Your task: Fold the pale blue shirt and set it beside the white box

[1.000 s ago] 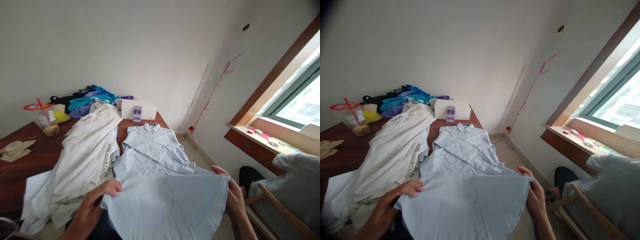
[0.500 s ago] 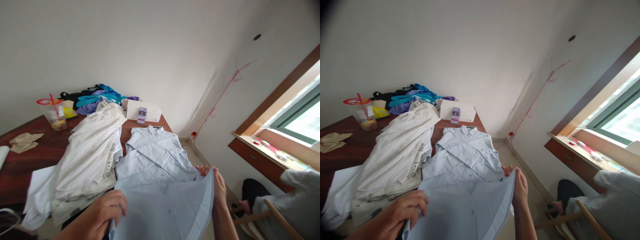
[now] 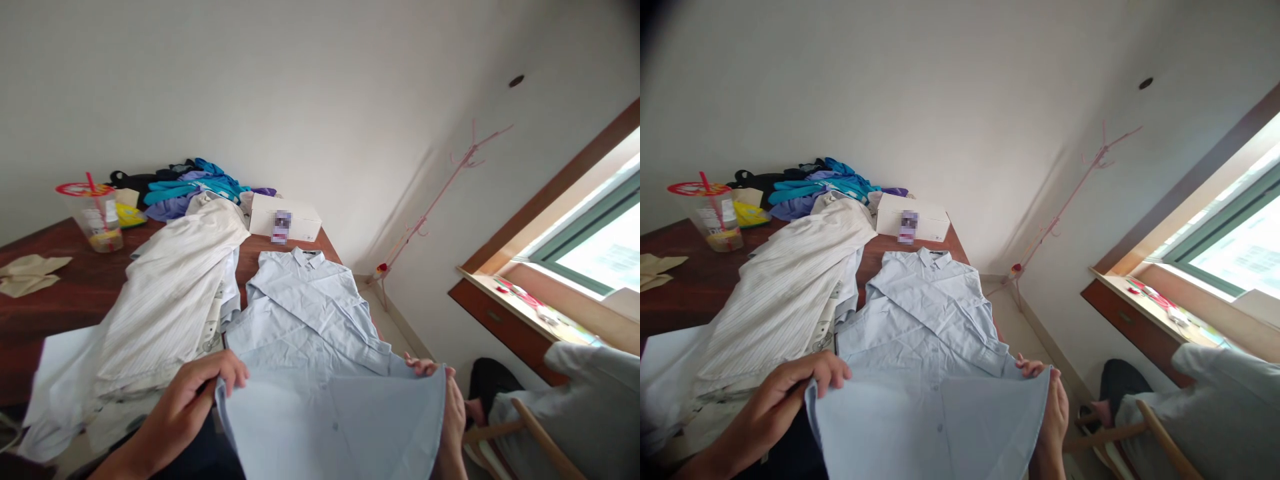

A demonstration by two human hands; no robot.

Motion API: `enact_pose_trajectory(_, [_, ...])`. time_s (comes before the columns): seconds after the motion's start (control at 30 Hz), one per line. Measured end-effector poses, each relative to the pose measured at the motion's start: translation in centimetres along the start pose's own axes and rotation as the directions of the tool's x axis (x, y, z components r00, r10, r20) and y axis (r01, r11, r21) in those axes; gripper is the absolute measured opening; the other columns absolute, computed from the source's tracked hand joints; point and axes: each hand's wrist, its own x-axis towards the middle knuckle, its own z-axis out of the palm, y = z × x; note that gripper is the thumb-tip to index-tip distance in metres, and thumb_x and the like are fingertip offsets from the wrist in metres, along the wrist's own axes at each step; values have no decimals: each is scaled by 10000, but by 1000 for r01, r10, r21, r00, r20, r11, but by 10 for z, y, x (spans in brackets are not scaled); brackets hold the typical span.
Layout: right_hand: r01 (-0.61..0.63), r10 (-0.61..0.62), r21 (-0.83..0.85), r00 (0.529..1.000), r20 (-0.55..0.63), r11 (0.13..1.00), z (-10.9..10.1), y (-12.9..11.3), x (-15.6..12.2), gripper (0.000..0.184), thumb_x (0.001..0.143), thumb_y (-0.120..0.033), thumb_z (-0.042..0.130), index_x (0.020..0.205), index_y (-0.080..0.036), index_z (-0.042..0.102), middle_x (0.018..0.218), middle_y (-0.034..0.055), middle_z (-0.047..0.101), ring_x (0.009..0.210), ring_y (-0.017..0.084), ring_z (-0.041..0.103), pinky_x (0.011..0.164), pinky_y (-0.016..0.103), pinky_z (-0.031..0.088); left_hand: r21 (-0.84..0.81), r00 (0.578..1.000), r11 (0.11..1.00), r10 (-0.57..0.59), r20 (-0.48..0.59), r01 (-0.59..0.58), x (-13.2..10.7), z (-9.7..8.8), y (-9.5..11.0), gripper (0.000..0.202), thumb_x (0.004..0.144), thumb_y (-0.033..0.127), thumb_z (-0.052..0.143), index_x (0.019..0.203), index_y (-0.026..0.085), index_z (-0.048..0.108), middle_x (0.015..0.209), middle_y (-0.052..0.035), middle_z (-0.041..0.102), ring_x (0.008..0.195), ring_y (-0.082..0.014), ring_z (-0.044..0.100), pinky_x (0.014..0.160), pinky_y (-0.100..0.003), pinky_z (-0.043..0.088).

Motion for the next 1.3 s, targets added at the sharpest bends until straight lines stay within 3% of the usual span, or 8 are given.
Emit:
enact_pose_trajectory(0.17, [74, -79, -38, 986, -143, 997, 6, -6, 17, 474, 793, -647, 767, 743, -190, 653, 679, -5, 646, 608, 156, 614, 840, 423, 619, -72, 965, 983, -182, -191, 172, 9, -7, 3, 273, 980, 346, 494, 772, 208, 605, 857, -61, 702, 870, -229, 661, 799, -279, 509])
enact_pose_trajectory(0.33, [-48, 61, 50, 944, -324, 998, -11, 14, 10, 499, 665, -621, 874, 774, -182, 664, 673, -29, 670, 552, 131, 622, 718, 356, 646, -104, 928, 960, -277, -249, 259, -4, -13, -3, 314, 957, 444, 527, 779, 216, 649, 880, -55, 713, 880, -225, 658, 815, -262, 501])
enact_pose_trajectory(0.57, [-173, 171, 24, 930, -326, 985, -35, 27, 0, 559, 590, -627, 908, 828, -169, 693, 674, 3, 705, 557, 203, 686, 615, 367, 620, -115, 898, 931, -366, -245, 348, -18, -13, -16, 346, 923, 552, 608, 906, 224, 717, 889, -37, 713, 872, -223, 669, 786, -238, 528])
enact_pose_trajectory(0.77, [-135, 120, -34, 948, -294, 990, -26, 16, 25, 616, 567, -666, 901, 846, -154, 702, 690, 18, 687, 564, 188, 644, 543, 320, 539, -54, 896, 945, -323, -303, 322, 7, -22, -12, 346, 902, 563, 650, 1005, 237, 701, 865, -14, 694, 847, -223, 662, 706, -225, 542])
enact_pose_trajectory(0.93, [36, -100, -248, 964, -248, 968, 0, 17, 81, 618, 689, -753, 768, 782, -158, 630, 642, -36, 546, 567, 117, 480, 538, 258, 415, -5, 895, 972, -219, -388, 235, 61, -31, 0, 339, 948, 537, 576, 1066, 225, 642, 803, 6, 637, 751, -198, 611, 664, -250, 517])
enact_pose_trajectory(1.07, [186, -305, -614, 948, -94, 767, 38, 28, 145, 593, 891, -741, 521, 644, -205, 460, 586, -51, 383, 582, 123, 361, 542, 259, 285, 235, 890, 955, -59, -452, 182, 138, -45, -16, 289, 969, 475, 494, 981, 208, 604, 705, 29, 530, 667, -169, 515, 622, -245, 414])
enact_pose_trajectory(1.2, [111, -183, -854, 983, 19, 509, 85, 57, 212, 569, 994, -630, 269, 694, -209, 509, 666, 27, 555, 678, 186, 487, 643, 296, 367, 339, 841, 868, -147, -521, 362, 228, -61, -59, 247, 946, 411, 447, 943, 199, 573, 755, -4, 570, 746, -195, 553, 687, -271, 407])
enact_pose_trajectory(1.3, [63, -51, -883, 998, 44, 465, 115, 88, 251, 512, 986, -538, 327, 766, -179, 620, 801, 110, 679, 791, 243, 593, 733, 321, 418, 338, 826, 823, -250, -504, 456, 277, -66, -93, 209, 922, 354, 459, 917, 180, 575, 757, -33, 595, 773, -215, 578, 717, -300, 415])
